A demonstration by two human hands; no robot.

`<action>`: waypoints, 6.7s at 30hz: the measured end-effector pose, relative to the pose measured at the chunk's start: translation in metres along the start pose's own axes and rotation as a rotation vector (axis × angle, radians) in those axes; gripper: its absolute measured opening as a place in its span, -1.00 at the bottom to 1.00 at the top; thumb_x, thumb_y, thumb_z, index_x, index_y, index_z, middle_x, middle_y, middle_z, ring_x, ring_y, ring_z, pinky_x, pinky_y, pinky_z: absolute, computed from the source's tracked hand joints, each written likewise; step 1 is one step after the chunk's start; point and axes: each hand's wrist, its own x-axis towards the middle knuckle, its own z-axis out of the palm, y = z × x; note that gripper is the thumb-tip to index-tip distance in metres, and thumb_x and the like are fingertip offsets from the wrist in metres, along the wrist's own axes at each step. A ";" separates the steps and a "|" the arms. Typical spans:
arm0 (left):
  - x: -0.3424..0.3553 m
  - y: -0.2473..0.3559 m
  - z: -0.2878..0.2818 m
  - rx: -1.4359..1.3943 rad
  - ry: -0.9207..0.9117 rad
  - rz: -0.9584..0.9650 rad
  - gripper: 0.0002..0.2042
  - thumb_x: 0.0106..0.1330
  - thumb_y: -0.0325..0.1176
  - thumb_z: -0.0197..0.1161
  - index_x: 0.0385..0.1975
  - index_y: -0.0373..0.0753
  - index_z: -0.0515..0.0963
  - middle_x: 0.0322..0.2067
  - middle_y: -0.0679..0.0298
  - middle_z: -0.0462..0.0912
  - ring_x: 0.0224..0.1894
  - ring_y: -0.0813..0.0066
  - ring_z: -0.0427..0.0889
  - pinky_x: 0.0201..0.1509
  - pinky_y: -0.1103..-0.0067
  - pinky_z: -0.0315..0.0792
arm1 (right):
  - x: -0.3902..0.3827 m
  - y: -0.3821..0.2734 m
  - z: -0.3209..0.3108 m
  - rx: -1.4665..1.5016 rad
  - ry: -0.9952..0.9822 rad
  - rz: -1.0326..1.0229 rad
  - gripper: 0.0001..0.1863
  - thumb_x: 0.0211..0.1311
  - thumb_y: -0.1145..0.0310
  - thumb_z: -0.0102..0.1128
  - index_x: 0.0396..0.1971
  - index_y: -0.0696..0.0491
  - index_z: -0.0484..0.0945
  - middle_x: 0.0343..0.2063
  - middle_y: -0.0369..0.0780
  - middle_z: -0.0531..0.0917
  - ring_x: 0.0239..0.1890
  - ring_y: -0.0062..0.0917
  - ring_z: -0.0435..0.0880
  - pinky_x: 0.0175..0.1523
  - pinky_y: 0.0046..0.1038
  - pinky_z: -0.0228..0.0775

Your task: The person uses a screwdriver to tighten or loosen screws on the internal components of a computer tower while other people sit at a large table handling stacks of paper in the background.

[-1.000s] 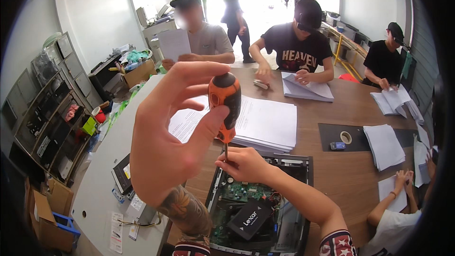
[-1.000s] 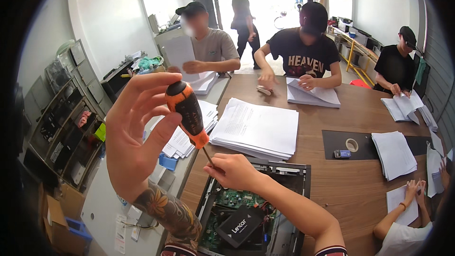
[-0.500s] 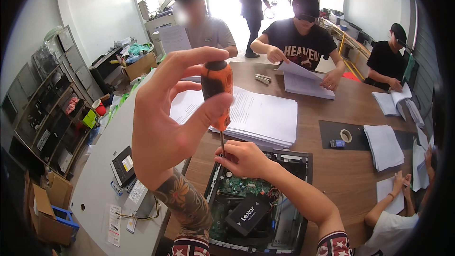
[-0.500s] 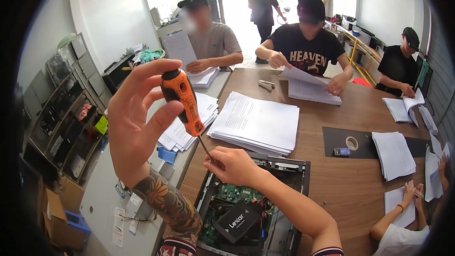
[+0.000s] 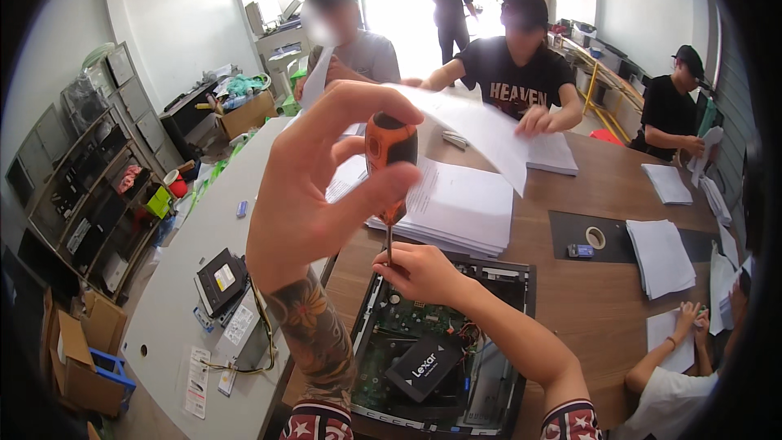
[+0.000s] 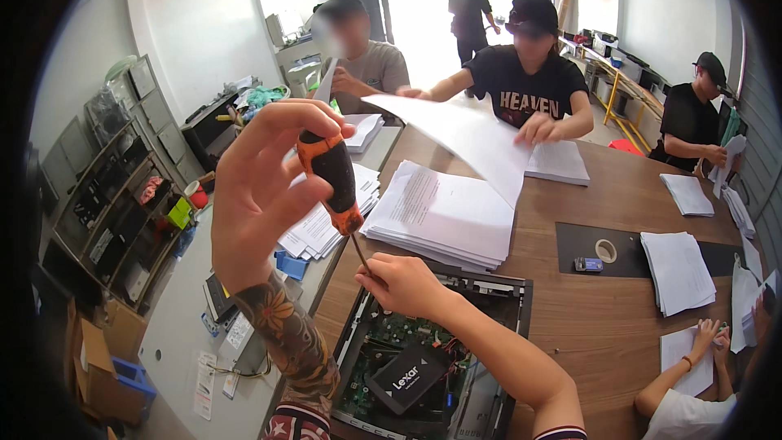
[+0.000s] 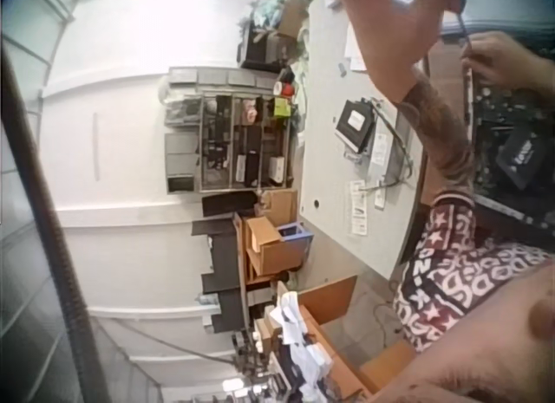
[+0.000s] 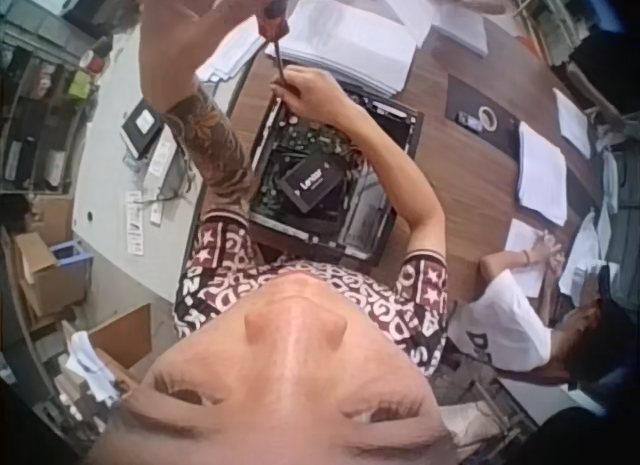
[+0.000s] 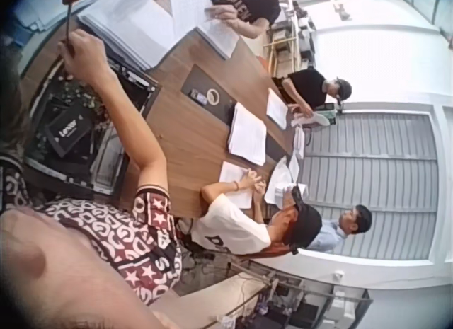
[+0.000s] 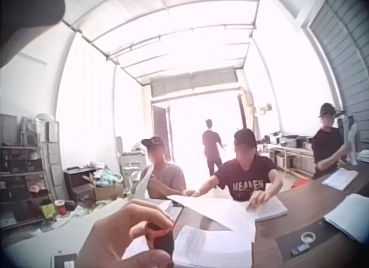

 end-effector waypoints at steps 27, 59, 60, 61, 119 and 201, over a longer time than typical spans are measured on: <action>-0.010 -0.007 -0.005 0.101 0.162 0.136 -0.65 0.15 -0.50 0.45 -0.10 -0.35 0.50 -0.22 0.24 0.57 -0.14 0.49 0.57 0.01 0.51 0.42 | 0.002 -0.002 0.006 -0.010 -0.048 0.003 -0.79 0.29 0.29 0.24 -0.46 0.11 0.57 -0.53 -0.18 0.59 -0.53 -0.28 0.60 -0.41 -0.32 0.45; -0.012 0.010 -0.002 0.192 0.135 0.110 -0.69 0.15 -0.49 0.26 -0.10 -0.46 0.53 -0.11 0.04 0.58 -0.01 0.35 0.58 0.11 0.42 0.44 | 0.001 -0.001 0.005 0.000 -0.072 0.016 -0.73 0.35 0.22 0.20 -0.44 0.11 0.58 -0.55 -0.19 0.57 -0.54 -0.29 0.58 -0.41 -0.28 0.40; -0.013 0.012 -0.003 0.176 0.124 0.105 -0.69 0.14 -0.52 0.22 -0.10 -0.47 0.52 -0.11 0.02 0.59 -0.01 0.34 0.58 0.12 0.41 0.44 | 0.002 -0.001 0.006 0.001 -0.076 0.007 -0.73 0.35 0.22 0.20 -0.44 0.11 0.58 -0.54 -0.20 0.58 -0.54 -0.30 0.58 -0.41 -0.29 0.40; -0.012 0.011 -0.002 0.172 0.124 0.107 -0.69 0.14 -0.52 0.22 -0.10 -0.47 0.52 -0.11 0.02 0.59 -0.01 0.34 0.58 0.12 0.41 0.44 | 0.001 0.000 0.005 -0.006 -0.081 0.003 -0.73 0.35 0.22 0.19 -0.44 0.11 0.58 -0.54 -0.20 0.59 -0.54 -0.30 0.59 -0.41 -0.30 0.41; -0.008 0.018 0.026 0.011 0.156 -0.104 -0.64 0.45 -0.52 -0.05 0.20 -0.32 0.46 -0.05 0.19 0.63 -0.18 0.63 0.58 -0.03 0.72 0.48 | 0.091 -0.107 -0.097 0.309 0.501 -0.107 -0.37 0.42 0.04 0.10 0.32 0.10 0.24 0.16 -0.02 0.40 0.19 -0.31 0.44 0.31 -0.26 0.24; -0.092 -0.084 -0.007 -0.184 -0.068 -0.389 -0.60 0.36 -0.42 0.20 0.15 -0.45 0.43 -0.08 0.06 0.66 0.05 0.27 0.65 0.20 0.35 0.46 | -0.003 0.012 0.019 0.250 0.028 0.107 -0.76 0.33 0.35 0.24 -0.05 0.00 0.66 -0.44 -0.21 0.47 -0.44 -0.45 0.52 -0.32 -0.40 0.39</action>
